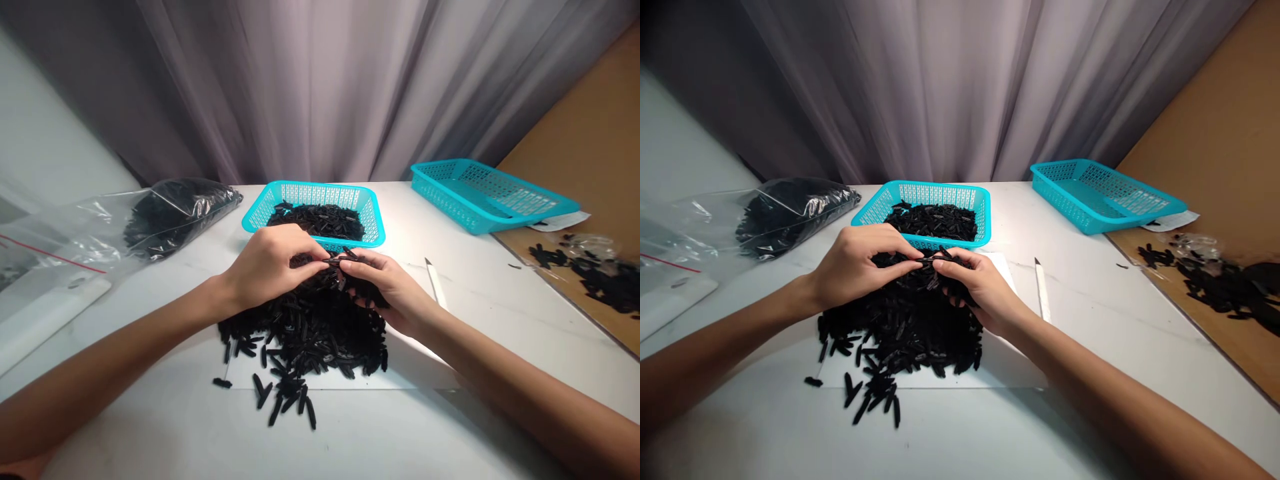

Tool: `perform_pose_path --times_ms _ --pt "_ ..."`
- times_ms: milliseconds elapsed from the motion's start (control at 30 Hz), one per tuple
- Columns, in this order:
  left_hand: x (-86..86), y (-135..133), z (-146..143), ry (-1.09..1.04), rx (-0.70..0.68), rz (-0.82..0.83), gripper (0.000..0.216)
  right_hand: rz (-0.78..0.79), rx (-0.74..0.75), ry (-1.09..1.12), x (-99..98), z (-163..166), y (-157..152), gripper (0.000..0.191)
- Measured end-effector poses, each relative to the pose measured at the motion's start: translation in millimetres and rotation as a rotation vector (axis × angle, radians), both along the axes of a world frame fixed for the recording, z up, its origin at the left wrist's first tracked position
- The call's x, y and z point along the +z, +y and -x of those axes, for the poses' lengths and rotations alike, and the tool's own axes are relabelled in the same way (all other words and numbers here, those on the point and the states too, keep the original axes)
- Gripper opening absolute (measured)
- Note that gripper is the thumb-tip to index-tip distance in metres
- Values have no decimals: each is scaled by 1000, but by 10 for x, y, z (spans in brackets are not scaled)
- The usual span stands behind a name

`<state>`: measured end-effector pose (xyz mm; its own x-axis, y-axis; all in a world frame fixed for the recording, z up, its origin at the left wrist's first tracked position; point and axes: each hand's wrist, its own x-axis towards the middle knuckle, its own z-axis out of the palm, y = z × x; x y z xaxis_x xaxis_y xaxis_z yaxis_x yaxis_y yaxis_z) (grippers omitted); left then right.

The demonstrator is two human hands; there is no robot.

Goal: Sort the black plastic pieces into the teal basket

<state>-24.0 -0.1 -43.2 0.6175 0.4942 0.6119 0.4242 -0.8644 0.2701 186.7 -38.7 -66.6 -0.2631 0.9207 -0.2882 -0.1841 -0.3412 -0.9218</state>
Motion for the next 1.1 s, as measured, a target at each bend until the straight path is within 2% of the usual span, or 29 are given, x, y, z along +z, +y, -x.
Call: perform_pose_path --times_ms 333,833,1100 --pt "50 -48 -16 -131 36 161 5 12 3 10 -1 1 10 31" --pt "71 -81 -13 -184 -8 103 7 28 -5 13 -32 1 22 30" --pt "77 -72 -16 -161 38 136 8 1 2 23 -58 -10 30 28"
